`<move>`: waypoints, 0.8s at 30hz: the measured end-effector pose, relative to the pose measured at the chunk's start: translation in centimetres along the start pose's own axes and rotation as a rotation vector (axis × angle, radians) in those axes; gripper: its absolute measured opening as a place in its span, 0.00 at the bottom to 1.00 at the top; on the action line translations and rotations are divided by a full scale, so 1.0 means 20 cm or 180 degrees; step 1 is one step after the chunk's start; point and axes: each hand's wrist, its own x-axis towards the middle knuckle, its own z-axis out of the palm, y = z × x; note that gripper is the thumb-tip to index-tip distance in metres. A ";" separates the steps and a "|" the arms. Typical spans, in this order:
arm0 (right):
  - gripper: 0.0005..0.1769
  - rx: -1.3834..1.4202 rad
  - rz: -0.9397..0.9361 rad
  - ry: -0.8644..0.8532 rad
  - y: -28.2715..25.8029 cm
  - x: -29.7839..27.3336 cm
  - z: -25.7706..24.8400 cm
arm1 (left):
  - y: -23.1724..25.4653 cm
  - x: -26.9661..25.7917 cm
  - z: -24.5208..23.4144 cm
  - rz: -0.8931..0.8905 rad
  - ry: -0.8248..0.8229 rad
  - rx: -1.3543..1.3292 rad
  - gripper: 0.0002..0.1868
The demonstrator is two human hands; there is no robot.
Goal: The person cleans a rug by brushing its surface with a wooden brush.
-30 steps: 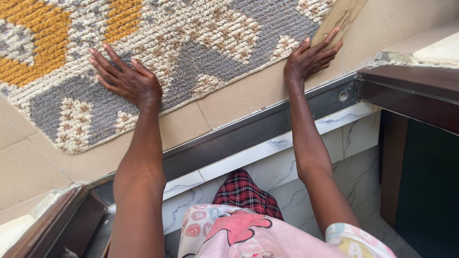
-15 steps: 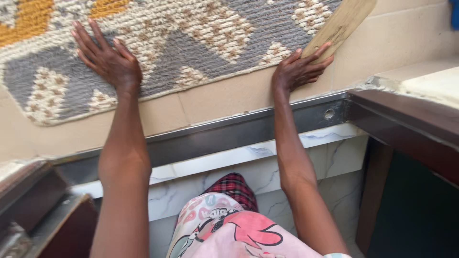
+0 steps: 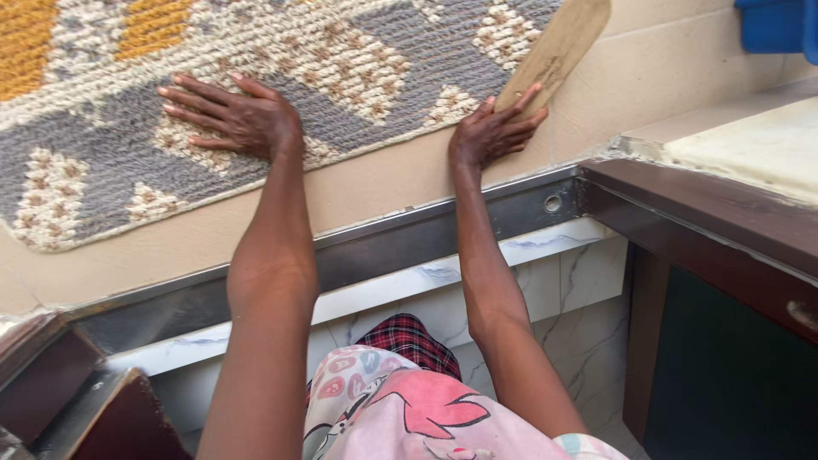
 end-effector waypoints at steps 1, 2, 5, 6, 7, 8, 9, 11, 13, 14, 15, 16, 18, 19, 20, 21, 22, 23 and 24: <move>0.45 0.0010 -0.0091 -0.0020 0.02 0.00 -0.01 | -0.01 0.02 0.00 0.0014 -0.0019 0.0033 0.42; 0.46 0.0022 -0.0182 -0.0041 0.05 -0.01 -0.03 | 0.00 0.02 -0.02 -0.0173 -0.1170 0.0178 0.42; 0.48 -0.0011 0.0024 -0.0316 0.03 0.02 -0.10 | 0.03 0.04 -0.10 -0.0418 -0.2335 0.0286 0.42; 0.48 0.0023 -0.0007 -0.0340 -0.02 0.12 -0.10 | 0.04 0.08 -0.11 -0.0415 -0.2434 0.0311 0.42; 0.50 0.0146 0.0016 -0.0664 0.00 0.23 -0.16 | 0.04 0.08 -0.12 -0.0412 -0.2439 0.0329 0.42; 0.52 0.0269 0.0040 -0.0988 -0.01 0.28 -0.21 | 0.03 0.07 -0.11 -0.0466 -0.2547 0.0339 0.43; 0.52 0.0267 0.0039 -0.0982 -0.06 0.34 -0.24 | 0.04 0.07 -0.09 -0.0524 -0.2652 0.0325 0.44; 0.48 0.0276 0.0549 -0.1358 -0.20 0.40 -0.31 | 0.01 0.03 -0.06 -0.0309 -0.1745 0.0097 0.46; 0.41 0.1314 -0.0031 -0.1054 -0.36 0.23 -0.39 | 0.02 0.01 0.00 -0.0082 -0.0834 -0.0118 0.47; 0.36 0.1752 -0.0502 -0.1275 -0.43 0.13 -0.44 | 0.02 0.01 0.03 -0.0242 -0.1312 -0.0014 0.46; 0.37 0.2038 -0.1233 -0.1348 -0.48 0.00 -0.48 | 0.01 -0.02 0.03 -0.0380 -0.1818 0.0098 0.46; 0.38 0.2096 -0.1807 -0.1510 -0.54 -0.12 -0.51 | -0.01 -0.04 0.03 -0.0343 -0.1845 0.0108 0.46; 0.36 0.2005 -0.2287 -0.1595 -0.63 -0.31 -0.54 | 0.01 -0.03 0.04 -0.0112 -0.0752 0.0057 0.48; 0.37 0.1899 -0.2452 -0.1646 -0.62 -0.36 -0.53 | 0.02 -0.03 0.04 -0.0106 -0.0767 0.0050 0.48; 0.37 0.1881 -0.2447 -0.1644 -0.55 -0.33 -0.48 | 0.02 -0.02 0.04 -0.0286 -0.1558 0.0184 0.46; 0.34 0.1487 -0.2672 -0.1398 -0.44 -0.27 -0.42 | 0.00 -0.01 0.04 -0.0454 -0.2335 0.0347 0.44; 0.32 0.1089 -0.2886 -0.1150 -0.33 -0.19 -0.35 | -0.02 -0.01 0.03 -0.0435 -0.2337 0.0366 0.44; 0.30 0.0845 -0.2824 -0.0976 -0.17 -0.02 -0.29 | -0.02 -0.01 0.03 -0.0167 -0.1473 0.0268 0.45; 0.28 0.0746 -0.2707 -0.0729 -0.02 0.19 -0.23 | -0.01 -0.01 0.03 0.0095 -0.0608 0.0163 0.45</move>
